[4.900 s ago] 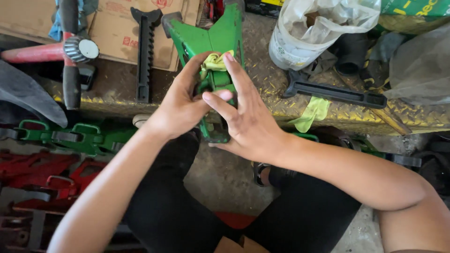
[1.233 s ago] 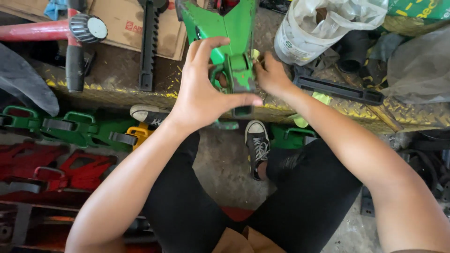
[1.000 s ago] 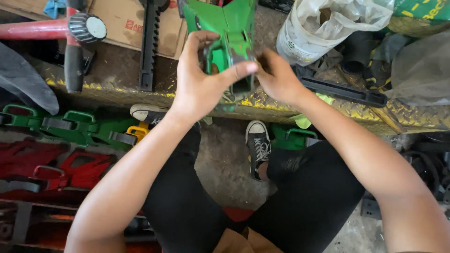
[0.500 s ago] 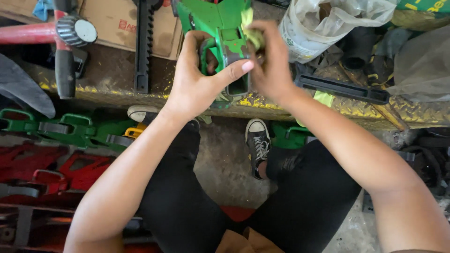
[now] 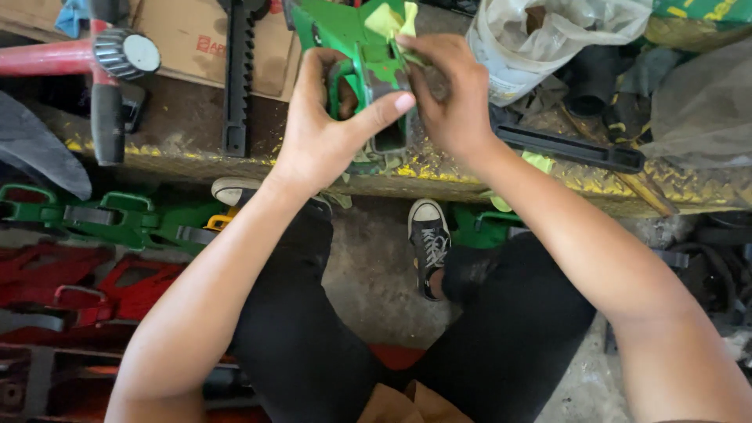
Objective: The recorder cleans a green metal jack stand with a yellow cloth at a workbench.
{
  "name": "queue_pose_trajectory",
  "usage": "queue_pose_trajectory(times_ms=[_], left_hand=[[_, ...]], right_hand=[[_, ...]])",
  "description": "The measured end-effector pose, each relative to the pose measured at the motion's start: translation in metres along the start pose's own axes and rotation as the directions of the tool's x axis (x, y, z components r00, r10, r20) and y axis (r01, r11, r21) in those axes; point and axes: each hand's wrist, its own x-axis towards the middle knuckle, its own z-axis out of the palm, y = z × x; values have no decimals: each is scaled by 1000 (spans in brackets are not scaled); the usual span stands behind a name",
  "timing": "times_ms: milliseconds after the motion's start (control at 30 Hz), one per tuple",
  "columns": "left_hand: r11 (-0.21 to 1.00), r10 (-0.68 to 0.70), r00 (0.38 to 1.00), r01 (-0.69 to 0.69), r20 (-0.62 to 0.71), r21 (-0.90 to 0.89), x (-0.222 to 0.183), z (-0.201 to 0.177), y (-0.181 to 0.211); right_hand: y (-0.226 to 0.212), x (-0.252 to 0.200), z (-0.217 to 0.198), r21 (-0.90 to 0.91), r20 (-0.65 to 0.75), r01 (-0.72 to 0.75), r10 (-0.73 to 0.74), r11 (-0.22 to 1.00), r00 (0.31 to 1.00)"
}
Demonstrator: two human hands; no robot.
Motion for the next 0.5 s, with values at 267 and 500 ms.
queue_pose_trajectory(times_ms=[267, 500], left_hand=[[1000, -14, 999, 13, 39, 21, -3, -4, 3], [998, -6, 995, 11, 96, -56, -10, -5, 10]], right_hand=[[64, 0, 49, 247, -72, -373, 400, 894, 914], [92, -14, 49, 121, -54, -450, 458, 885, 887]])
